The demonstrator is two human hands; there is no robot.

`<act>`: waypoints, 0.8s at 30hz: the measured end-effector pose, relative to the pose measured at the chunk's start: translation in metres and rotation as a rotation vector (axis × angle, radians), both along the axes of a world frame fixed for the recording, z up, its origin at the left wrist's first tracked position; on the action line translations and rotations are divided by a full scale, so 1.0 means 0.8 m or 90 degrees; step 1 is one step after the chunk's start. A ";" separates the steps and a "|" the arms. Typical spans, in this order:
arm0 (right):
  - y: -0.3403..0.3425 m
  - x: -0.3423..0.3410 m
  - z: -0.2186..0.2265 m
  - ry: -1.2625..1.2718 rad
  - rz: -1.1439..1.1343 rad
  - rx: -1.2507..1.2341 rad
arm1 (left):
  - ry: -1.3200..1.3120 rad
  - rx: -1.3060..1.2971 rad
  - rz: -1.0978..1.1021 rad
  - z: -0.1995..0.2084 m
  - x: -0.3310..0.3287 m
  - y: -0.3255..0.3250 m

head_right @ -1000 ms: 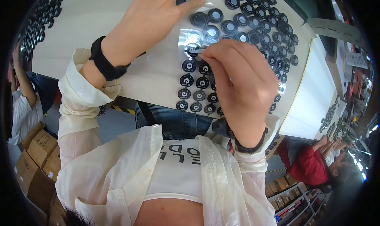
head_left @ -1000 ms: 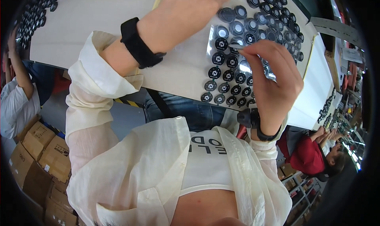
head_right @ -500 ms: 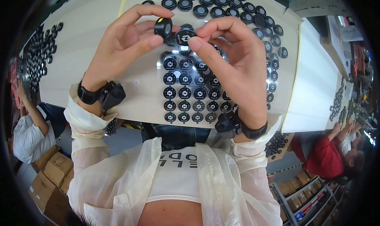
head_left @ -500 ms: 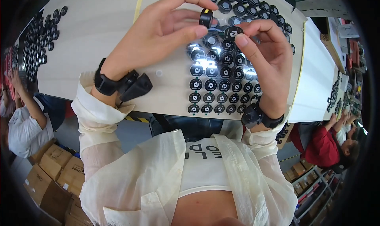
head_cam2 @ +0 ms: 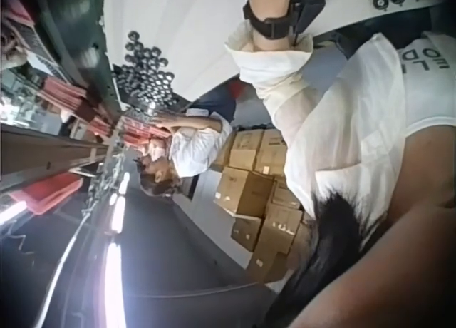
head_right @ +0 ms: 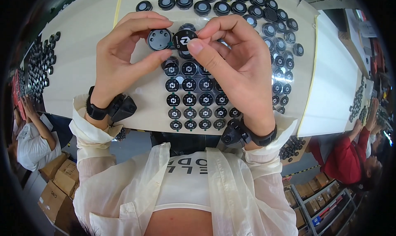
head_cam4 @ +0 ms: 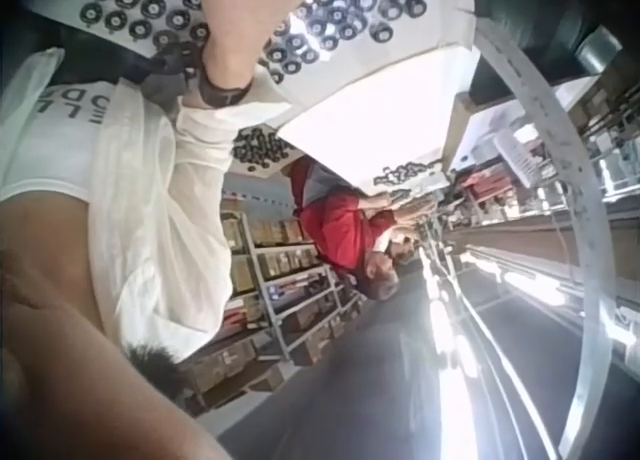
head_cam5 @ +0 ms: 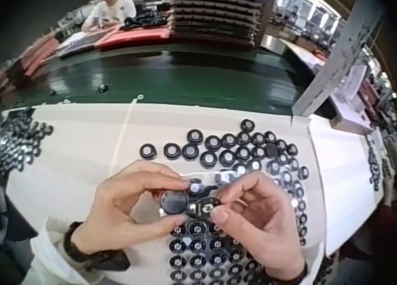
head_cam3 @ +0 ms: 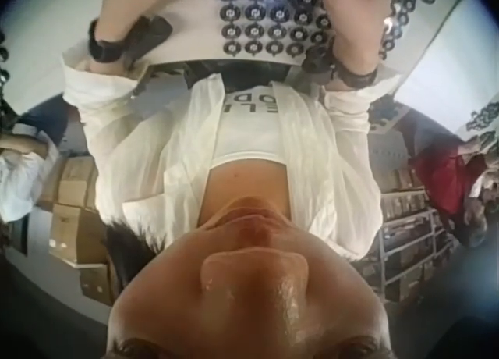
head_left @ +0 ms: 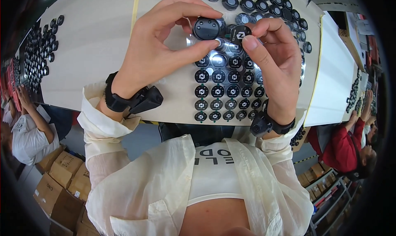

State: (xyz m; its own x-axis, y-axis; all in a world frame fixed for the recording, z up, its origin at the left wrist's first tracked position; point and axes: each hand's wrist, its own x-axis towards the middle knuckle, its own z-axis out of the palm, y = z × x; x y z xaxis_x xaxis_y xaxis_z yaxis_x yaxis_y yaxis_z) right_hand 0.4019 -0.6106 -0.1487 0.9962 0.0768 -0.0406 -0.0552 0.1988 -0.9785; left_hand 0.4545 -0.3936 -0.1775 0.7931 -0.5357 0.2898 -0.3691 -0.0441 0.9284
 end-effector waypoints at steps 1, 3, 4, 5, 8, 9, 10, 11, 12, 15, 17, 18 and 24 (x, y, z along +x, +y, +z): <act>0.001 0.000 -0.001 -0.006 0.002 -0.004 | -0.044 0.036 0.018 0.001 -0.001 0.001; 0.002 0.001 -0.002 -0.020 0.005 -0.013 | -0.023 0.027 0.040 0.002 -0.004 -0.001; 0.002 0.001 -0.003 -0.019 0.007 -0.013 | -0.004 0.017 0.061 0.003 -0.006 -0.003; 0.003 0.000 -0.004 -0.021 0.008 -0.013 | 0.015 0.007 0.080 0.002 -0.007 -0.004; 0.003 0.001 -0.006 -0.024 0.010 -0.013 | -0.022 -0.001 0.087 -0.003 -0.004 -0.004; 0.004 0.001 -0.006 -0.024 0.006 -0.010 | -0.041 -0.006 0.089 -0.005 -0.004 -0.004; 0.005 0.001 -0.007 -0.024 0.003 -0.008 | -0.040 -0.005 0.090 -0.006 -0.003 -0.003; 0.005 0.001 -0.007 -0.024 -0.001 -0.006 | -0.036 0.000 0.075 -0.007 -0.003 -0.002; 0.005 0.001 -0.007 -0.024 0.000 -0.006 | -0.033 0.004 0.061 -0.008 -0.003 -0.001; 0.004 0.000 -0.006 -0.011 -0.006 -0.004 | 0.030 -0.028 0.046 -0.006 -0.005 -0.006; 0.002 0.000 -0.007 -0.017 -0.005 -0.008 | 0.149 -0.104 0.045 -0.002 -0.006 -0.012; 0.001 0.000 -0.007 -0.023 -0.005 -0.012 | 0.149 -0.104 0.044 0.000 -0.006 -0.012; 0.004 0.000 -0.007 -0.025 -0.006 -0.048 | 0.227 -0.131 -0.029 -0.007 -0.007 -0.009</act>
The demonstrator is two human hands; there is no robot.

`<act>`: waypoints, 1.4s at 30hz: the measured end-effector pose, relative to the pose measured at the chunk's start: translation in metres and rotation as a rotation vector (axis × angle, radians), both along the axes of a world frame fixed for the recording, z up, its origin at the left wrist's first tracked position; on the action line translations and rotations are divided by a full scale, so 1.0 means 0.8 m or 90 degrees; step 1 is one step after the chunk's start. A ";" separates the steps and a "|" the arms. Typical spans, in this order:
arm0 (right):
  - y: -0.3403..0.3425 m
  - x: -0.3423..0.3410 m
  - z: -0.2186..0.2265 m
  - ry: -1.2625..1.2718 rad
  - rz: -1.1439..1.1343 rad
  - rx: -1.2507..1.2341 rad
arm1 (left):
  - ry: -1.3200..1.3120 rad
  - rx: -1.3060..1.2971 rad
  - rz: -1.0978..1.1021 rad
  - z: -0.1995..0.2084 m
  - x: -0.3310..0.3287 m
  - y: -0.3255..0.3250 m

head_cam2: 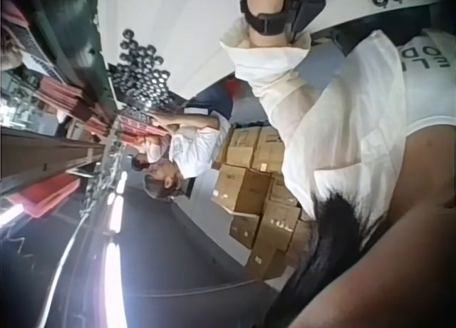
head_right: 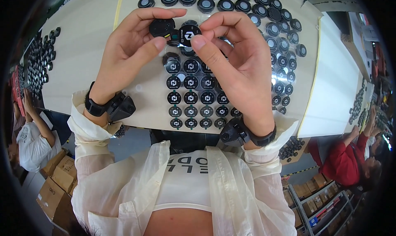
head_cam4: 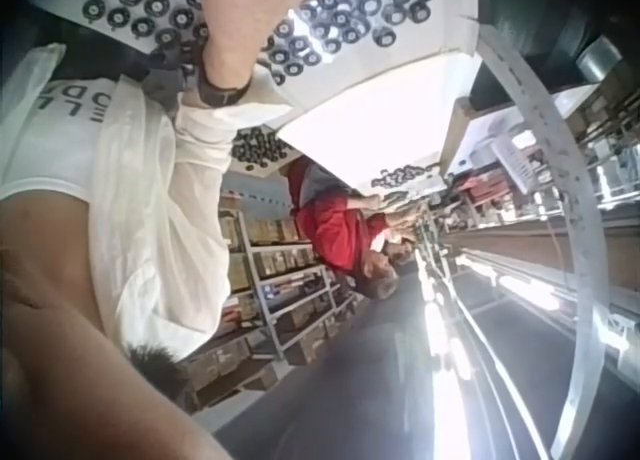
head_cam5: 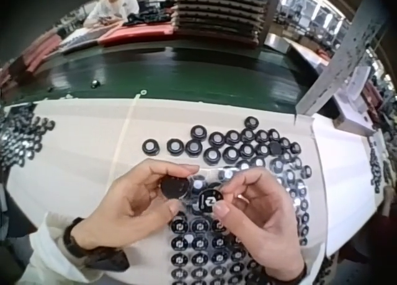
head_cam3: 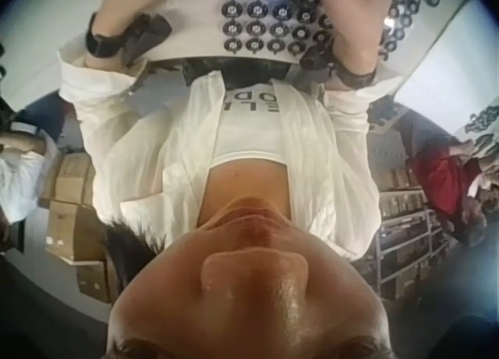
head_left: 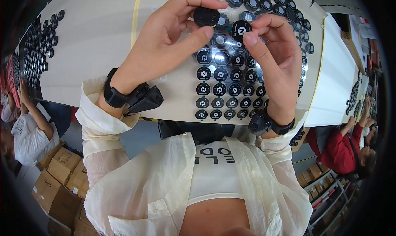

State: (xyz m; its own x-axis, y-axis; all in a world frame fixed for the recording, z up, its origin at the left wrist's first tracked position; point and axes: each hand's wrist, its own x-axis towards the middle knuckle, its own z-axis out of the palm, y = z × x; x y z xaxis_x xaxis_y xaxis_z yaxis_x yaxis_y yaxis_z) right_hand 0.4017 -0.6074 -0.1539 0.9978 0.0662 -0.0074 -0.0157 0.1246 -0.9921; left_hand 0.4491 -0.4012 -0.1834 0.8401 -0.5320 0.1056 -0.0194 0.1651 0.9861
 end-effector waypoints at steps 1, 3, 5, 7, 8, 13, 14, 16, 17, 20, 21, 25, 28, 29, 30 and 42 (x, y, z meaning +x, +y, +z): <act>-0.001 0.001 -0.001 -0.007 0.003 0.001 | -0.011 -0.001 -0.008 -0.002 0.000 -0.002; -0.001 0.002 -0.002 -0.022 0.008 0.003 | -0.038 0.016 0.000 -0.002 -0.001 -0.004; -0.002 0.002 -0.003 -0.019 0.010 -0.004 | -0.094 0.048 0.018 -0.002 -0.003 -0.006; -0.003 0.002 -0.002 -0.014 0.016 -0.017 | -0.103 0.045 0.027 -0.001 -0.004 -0.009; -0.002 0.002 -0.001 -0.014 0.016 -0.018 | -0.113 0.042 0.036 0.000 -0.004 -0.010; 0.004 0.001 0.000 -0.010 0.010 -0.018 | -0.118 0.027 0.063 -0.005 -0.008 -0.005; 0.006 0.001 -0.001 -0.026 0.002 -0.015 | -0.117 0.027 0.063 -0.005 -0.007 -0.004; 0.006 0.000 -0.002 -0.041 -0.006 -0.012 | -0.098 0.049 0.063 -0.004 -0.006 -0.002; 0.007 0.000 -0.003 -0.058 -0.007 -0.021 | -0.089 0.061 0.063 -0.003 -0.005 -0.002; 0.006 0.000 -0.005 -0.093 -0.010 -0.039 | -0.054 0.079 0.087 0.006 -0.011 -0.007; 0.006 0.000 -0.006 -0.100 -0.015 -0.051 | -0.036 0.087 0.099 0.010 -0.013 -0.008; 0.004 -0.002 -0.011 -0.114 -0.019 -0.070 | 0.009 0.070 0.079 0.019 -0.014 -0.009; 0.005 -0.003 -0.011 -0.114 -0.005 -0.058 | 0.010 0.046 0.092 0.016 -0.017 -0.012; 0.006 -0.003 -0.010 -0.107 -0.003 -0.063 | 0.010 0.033 0.099 0.015 -0.018 -0.012; 0.006 -0.004 -0.008 -0.100 -0.001 -0.068 | 0.010 0.033 0.099 0.015 -0.018 -0.012; 0.007 -0.004 -0.008 -0.105 -0.001 -0.084 | -0.021 0.064 0.105 0.013 -0.019 -0.010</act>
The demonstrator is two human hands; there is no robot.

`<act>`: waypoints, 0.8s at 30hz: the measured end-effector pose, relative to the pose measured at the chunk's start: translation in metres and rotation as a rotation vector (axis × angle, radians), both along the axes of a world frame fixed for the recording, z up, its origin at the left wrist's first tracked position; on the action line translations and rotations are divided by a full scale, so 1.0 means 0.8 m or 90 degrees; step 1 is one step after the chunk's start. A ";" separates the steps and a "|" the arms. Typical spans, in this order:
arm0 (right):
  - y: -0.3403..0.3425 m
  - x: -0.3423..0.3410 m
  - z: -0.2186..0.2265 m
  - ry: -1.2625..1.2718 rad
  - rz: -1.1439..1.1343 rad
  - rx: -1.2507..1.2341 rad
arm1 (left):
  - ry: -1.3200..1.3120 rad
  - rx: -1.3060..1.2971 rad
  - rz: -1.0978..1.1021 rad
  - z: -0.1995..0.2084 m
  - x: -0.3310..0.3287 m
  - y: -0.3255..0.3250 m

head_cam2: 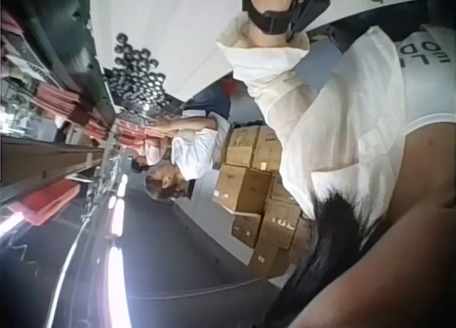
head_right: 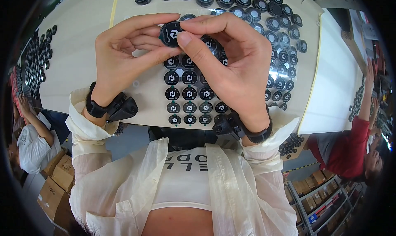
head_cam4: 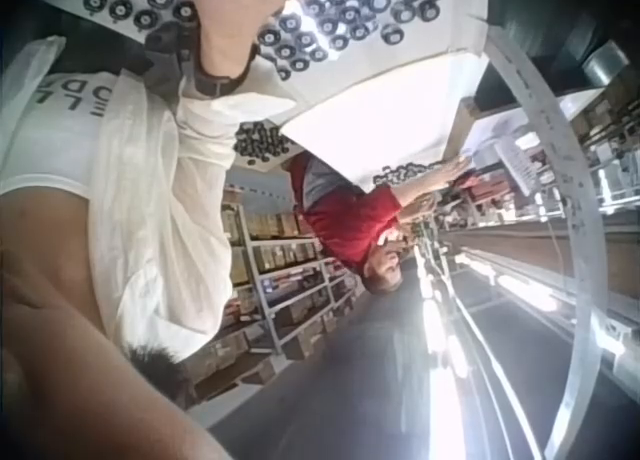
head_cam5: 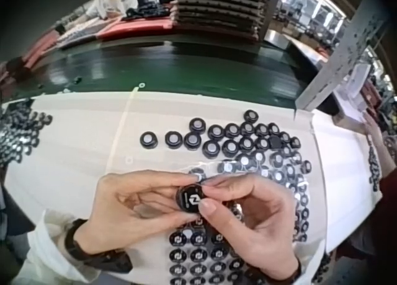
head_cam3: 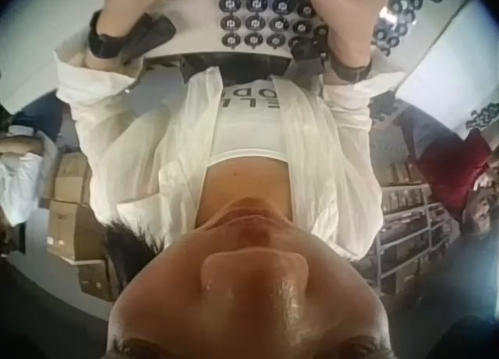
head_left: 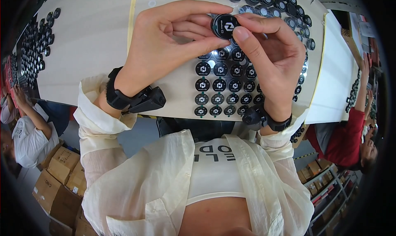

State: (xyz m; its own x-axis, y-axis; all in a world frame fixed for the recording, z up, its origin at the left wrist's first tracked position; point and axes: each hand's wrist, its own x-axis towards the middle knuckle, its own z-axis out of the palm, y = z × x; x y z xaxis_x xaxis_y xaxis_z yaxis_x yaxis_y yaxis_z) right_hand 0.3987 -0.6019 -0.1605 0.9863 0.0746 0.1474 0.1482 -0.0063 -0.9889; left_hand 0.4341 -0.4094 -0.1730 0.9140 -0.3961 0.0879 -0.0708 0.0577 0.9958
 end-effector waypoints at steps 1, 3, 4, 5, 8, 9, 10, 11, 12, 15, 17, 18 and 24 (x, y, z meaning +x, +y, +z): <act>0.001 0.000 0.000 0.003 -0.004 0.000 | -0.003 0.000 0.000 0.000 0.000 0.000; 0.002 0.000 0.000 0.004 -0.008 -0.003 | -0.009 0.001 0.000 0.000 0.000 0.000; 0.002 0.000 0.000 0.005 -0.012 -0.005 | -0.009 0.001 0.000 0.000 0.000 0.000; 0.003 0.000 -0.001 0.006 -0.016 -0.008 | -0.020 0.010 0.002 0.000 -0.001 0.000; 0.005 0.001 -0.003 -0.020 -0.018 -0.024 | -0.041 0.027 0.006 -0.001 -0.001 0.000; 0.005 0.001 -0.004 -0.032 -0.019 -0.032 | -0.042 0.042 0.006 -0.002 -0.001 0.002; 0.005 0.002 -0.005 -0.032 -0.019 -0.031 | -0.042 0.058 0.005 -0.003 -0.001 0.003; 0.004 0.004 -0.006 -0.038 -0.018 -0.041 | -0.042 0.073 0.004 -0.004 -0.001 0.004; 0.004 0.005 -0.008 -0.043 -0.017 -0.051 | -0.042 0.074 0.004 -0.004 -0.001 0.004; 0.000 0.007 -0.011 -0.066 -0.017 -0.097 | -0.083 0.085 -0.002 -0.005 0.002 0.005; -0.001 0.008 -0.012 -0.100 -0.020 -0.169 | -0.067 0.070 -0.005 -0.006 0.003 0.004; -0.001 0.008 -0.011 -0.101 -0.021 -0.170 | -0.051 0.055 -0.009 -0.006 0.004 0.003; 0.007 0.009 0.003 -0.062 -0.013 -0.323 | -0.038 -0.045 0.005 -0.008 0.027 -0.003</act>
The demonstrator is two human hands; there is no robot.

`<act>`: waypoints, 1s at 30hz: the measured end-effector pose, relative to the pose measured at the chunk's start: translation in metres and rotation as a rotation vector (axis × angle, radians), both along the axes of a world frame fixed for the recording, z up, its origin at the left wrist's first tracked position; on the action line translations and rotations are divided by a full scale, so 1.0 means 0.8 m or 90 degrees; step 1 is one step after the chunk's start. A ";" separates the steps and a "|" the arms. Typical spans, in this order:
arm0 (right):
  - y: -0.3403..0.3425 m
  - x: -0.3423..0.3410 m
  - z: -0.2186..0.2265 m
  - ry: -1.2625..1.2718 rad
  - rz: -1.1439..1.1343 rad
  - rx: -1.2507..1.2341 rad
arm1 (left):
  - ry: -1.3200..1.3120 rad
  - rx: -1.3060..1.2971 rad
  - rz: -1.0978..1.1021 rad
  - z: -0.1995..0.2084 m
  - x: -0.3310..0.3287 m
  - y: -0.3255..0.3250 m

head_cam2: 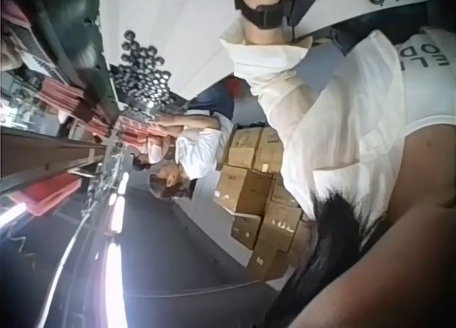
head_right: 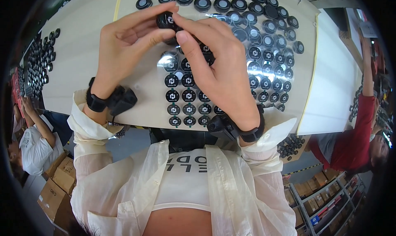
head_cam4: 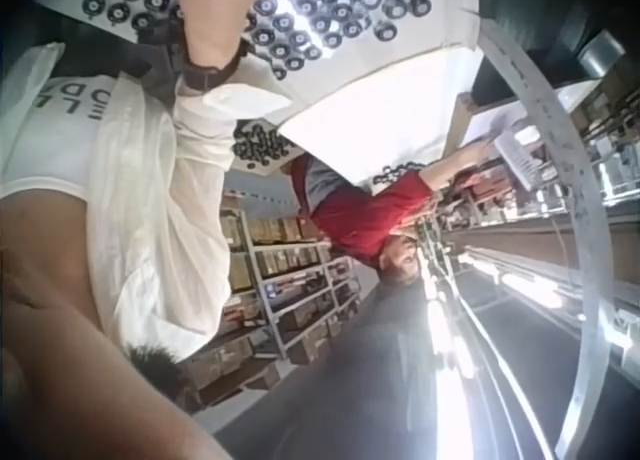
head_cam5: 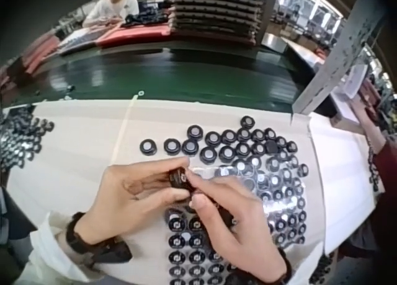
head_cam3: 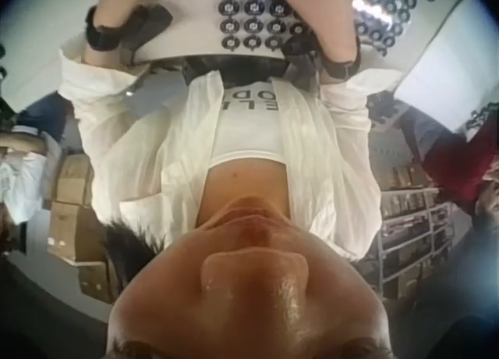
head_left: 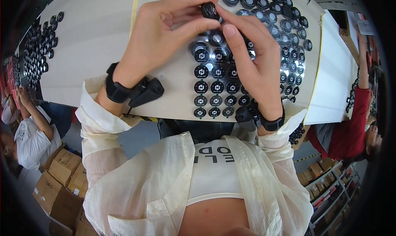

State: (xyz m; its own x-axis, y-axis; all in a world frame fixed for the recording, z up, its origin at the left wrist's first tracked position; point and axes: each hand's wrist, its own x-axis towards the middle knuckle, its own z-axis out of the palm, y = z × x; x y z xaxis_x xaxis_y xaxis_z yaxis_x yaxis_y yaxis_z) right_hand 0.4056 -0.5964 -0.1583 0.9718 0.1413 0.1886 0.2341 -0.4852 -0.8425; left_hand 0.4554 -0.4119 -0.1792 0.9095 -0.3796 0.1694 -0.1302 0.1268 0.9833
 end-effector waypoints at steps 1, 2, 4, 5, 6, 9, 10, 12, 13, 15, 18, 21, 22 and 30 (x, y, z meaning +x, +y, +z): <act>-0.001 0.002 0.000 0.040 -0.003 0.024 | -0.100 0.111 0.010 0.013 0.016 0.000; -0.004 0.003 -0.002 0.036 -0.006 0.022 | -0.200 0.221 0.022 0.028 0.034 0.001; -0.005 0.002 -0.011 -0.017 -0.026 0.075 | -0.304 0.337 0.039 0.037 0.075 0.010; -0.005 0.001 -0.015 -0.043 -0.036 0.098 | -0.359 0.423 0.091 0.026 0.117 0.016; -0.007 0.000 -0.015 -0.048 -0.034 0.098 | -0.413 0.513 0.147 0.016 0.156 0.023; -0.009 0.005 -0.015 -0.055 -0.024 0.045 | -0.410 0.676 0.168 0.008 0.243 0.055; -0.011 0.004 -0.016 -0.062 -0.026 0.044 | -0.322 0.666 0.131 0.006 0.259 0.054; -0.014 0.004 -0.021 -0.067 -0.055 0.053 | -0.240 0.656 0.101 -0.005 0.277 0.066; -0.015 0.006 -0.021 -0.069 -0.068 0.059 | -0.396 0.683 0.137 -0.016 0.278 0.077; -0.021 0.006 -0.016 -0.085 -0.098 0.009 | -0.709 0.701 0.191 -0.016 0.263 0.067; -0.029 0.006 -0.005 -0.112 -0.143 -0.082 | -0.479 0.804 0.110 0.003 0.194 0.060; -0.034 0.006 0.000 -0.066 -0.133 -0.208 | -0.282 0.885 0.047 0.052 0.106 0.024; -0.037 0.005 -0.002 -0.063 -0.136 -0.210 | -0.211 0.910 0.017 0.063 0.088 0.008; -0.038 0.004 -0.002 -0.012 -0.017 -0.223 | -0.309 0.746 0.017 0.020 0.067 0.029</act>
